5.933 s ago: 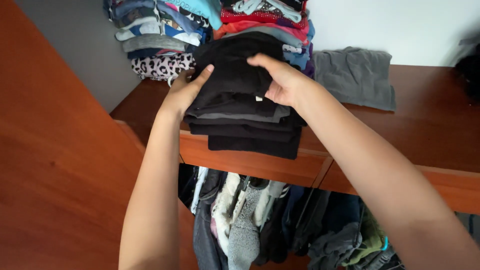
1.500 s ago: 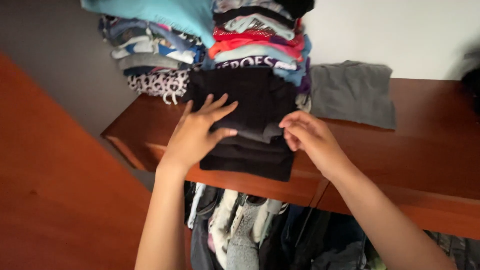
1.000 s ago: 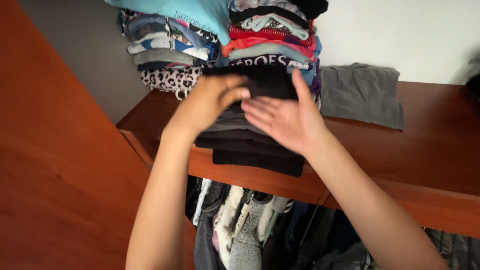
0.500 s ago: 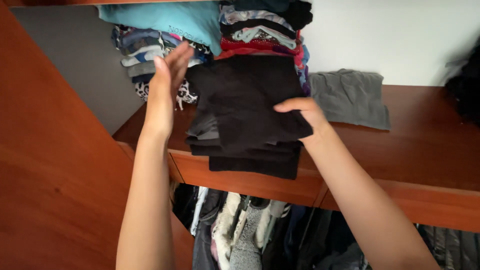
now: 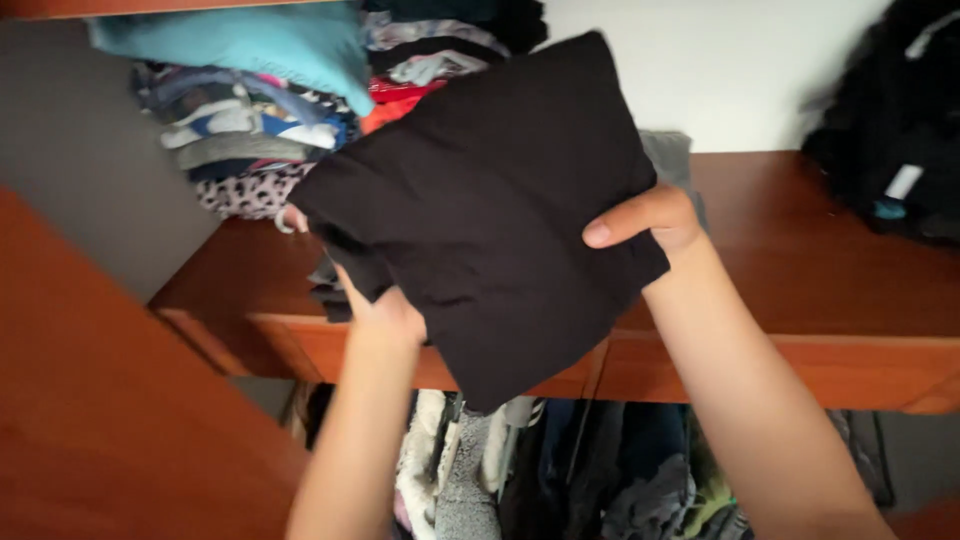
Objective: The person folds various garments on a bed and places them into a wardrobe shelf and drawer. Items including shirts, pants, and small cloths are handled one at a time, folded, and stacked or placed into storage compartments.
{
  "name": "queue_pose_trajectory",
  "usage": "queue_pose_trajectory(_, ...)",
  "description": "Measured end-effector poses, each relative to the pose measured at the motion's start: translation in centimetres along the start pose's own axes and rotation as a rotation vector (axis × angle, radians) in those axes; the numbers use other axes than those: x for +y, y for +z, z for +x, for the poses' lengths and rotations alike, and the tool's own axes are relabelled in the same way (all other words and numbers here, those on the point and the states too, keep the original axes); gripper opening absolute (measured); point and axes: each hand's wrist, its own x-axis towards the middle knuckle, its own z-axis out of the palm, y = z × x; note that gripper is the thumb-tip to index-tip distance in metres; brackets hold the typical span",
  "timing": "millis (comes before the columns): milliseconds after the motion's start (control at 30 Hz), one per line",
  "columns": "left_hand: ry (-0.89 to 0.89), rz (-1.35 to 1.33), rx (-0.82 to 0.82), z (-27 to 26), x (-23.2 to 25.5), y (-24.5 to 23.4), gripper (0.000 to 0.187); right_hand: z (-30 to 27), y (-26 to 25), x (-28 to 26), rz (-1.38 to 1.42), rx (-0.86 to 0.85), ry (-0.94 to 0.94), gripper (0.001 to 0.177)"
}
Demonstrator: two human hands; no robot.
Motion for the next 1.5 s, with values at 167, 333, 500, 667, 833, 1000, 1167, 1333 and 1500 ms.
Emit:
queue_pose_trajectory(167, 0.009, -0.144, 0.396, -2.8, -4.8, 4.4, 0.114, -5.2, -1.7, -0.8, -0.386, 0.679, 0.164, 0.056)
queue_pose_trajectory(333, -0.307, -0.139, 0.533, -0.9, -10.2, 2.9, 0.055, -7.9, 2.6, -3.0, -0.768, 0.863, 0.084, 0.097)
queue_pose_trajectory(500, -0.437, -0.181, 0.545, 1.3, -15.3, 6.4, 0.047, -12.5, -1.7, -3.1, -0.529, 1.171, 0.151, 0.110)
queue_pose_trajectory(667, -0.690, 0.051, 0.449, 4.7, -18.0, 14.4, 0.077, -18.4, -10.8, -8.4, -0.243, 1.276, -0.133, 0.065)
queue_pose_trajectory(833, -0.630, 0.259, 0.073, 9.3, -23.2, 17.9, 0.114, -20.9, -14.1, -17.2, -0.370, 1.302, -0.227, 0.068)
queue_pose_trajectory(1000, -0.320, 0.538, 0.028, 16.3, -30.5, 18.8, 0.079, -20.9, -15.1, -23.2, -0.379, 1.204, -0.432, 0.064)
queue_pose_trajectory(1167, -0.231, 0.880, -0.085, 19.3, -34.9, 17.9, 0.075, -22.2, -18.7, -25.4, -0.532, 1.307, -0.393, 0.048)
queue_pose_trajectory(1333, -0.121, 1.013, -0.147, 20.4, -38.9, 16.1, 0.060, -24.9, -22.6, -25.9, -0.524, 1.329, -0.450, 0.040)
queue_pose_trajectory(1500, 0.035, 0.864, -0.131, 24.9, -43.0, 17.8, 0.059, -22.3, -22.8, -30.3, -0.560, 1.231, -0.451, 0.022)
